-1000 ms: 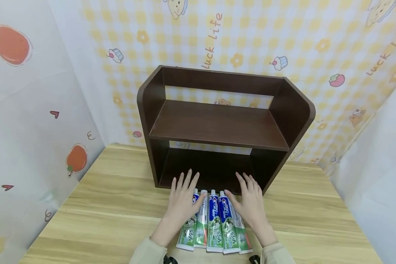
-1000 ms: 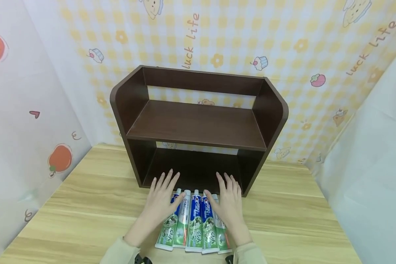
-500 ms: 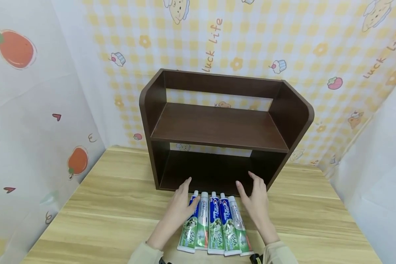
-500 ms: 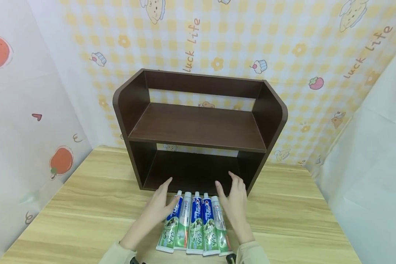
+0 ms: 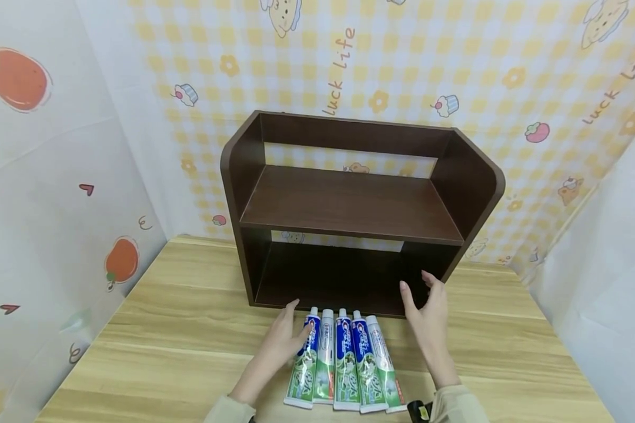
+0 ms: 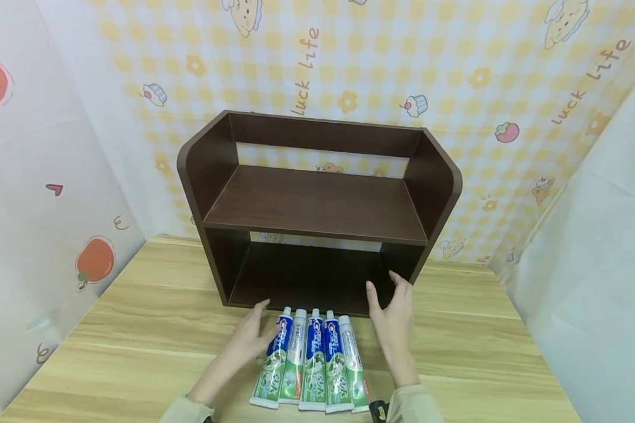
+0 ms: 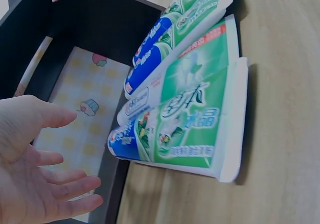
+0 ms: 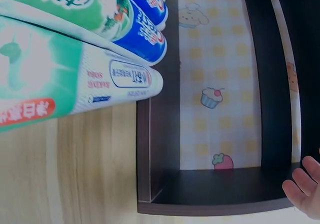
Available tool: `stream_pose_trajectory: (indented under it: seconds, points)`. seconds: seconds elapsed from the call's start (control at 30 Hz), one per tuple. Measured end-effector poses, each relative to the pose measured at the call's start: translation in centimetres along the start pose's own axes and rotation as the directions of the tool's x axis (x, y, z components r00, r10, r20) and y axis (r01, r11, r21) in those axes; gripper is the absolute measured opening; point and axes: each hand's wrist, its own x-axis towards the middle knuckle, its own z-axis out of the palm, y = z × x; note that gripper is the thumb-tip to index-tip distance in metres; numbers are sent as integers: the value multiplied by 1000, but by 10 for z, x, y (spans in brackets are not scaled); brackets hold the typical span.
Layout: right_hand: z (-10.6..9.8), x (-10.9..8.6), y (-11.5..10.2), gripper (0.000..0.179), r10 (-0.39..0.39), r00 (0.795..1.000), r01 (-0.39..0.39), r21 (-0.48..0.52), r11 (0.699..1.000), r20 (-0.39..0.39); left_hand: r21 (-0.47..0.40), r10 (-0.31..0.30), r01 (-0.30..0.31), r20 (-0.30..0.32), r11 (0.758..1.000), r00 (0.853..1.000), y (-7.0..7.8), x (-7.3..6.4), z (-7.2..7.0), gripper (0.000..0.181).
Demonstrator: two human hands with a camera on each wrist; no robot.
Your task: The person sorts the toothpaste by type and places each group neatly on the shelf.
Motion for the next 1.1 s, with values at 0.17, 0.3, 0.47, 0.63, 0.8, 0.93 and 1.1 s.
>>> stream_pose_trajectory:
  seconds: [0.17, 0.3, 0.47, 0.63, 0.8, 0.93, 1.1]
  points:
    - [-5, 5, 2, 48, 23, 997, -21, 30, 999, -79, -31, -22, 23, 33, 999, 999, -8, -1, 2, 66]
    - [-10, 8, 5, 46, 49, 991, -41, 58, 997, -128, -28, -40, 42, 60, 999, 997, -14, -2, 5, 68]
    - [-13, 12, 9, 47, 71, 976, -53, 88, 995, -206, -17, -44, 45, 93, 999, 995, -19, -4, 8, 72]
    - [-15, 18, 11, 53, 171, 954, -141, 137, 981, -245, -57, -46, 54, 139, 997, 989, -21, -6, 10, 81]
    - [-17, 28, 14, 56, 268, 937, -229, 185, 956, -225, -63, -64, 75, 160, 995, 985, -18, -6, 11, 86]
    - [-17, 32, 17, 59, 314, 933, -284, 179, 942, -176, -65, -69, 80, 160, 995, 985, -15, -8, 13, 85]
    - [-11, 32, 21, 61, 349, 929, -330, 146, 933, -126, -46, -66, 74, 152, 996, 986, -14, -11, 15, 74]
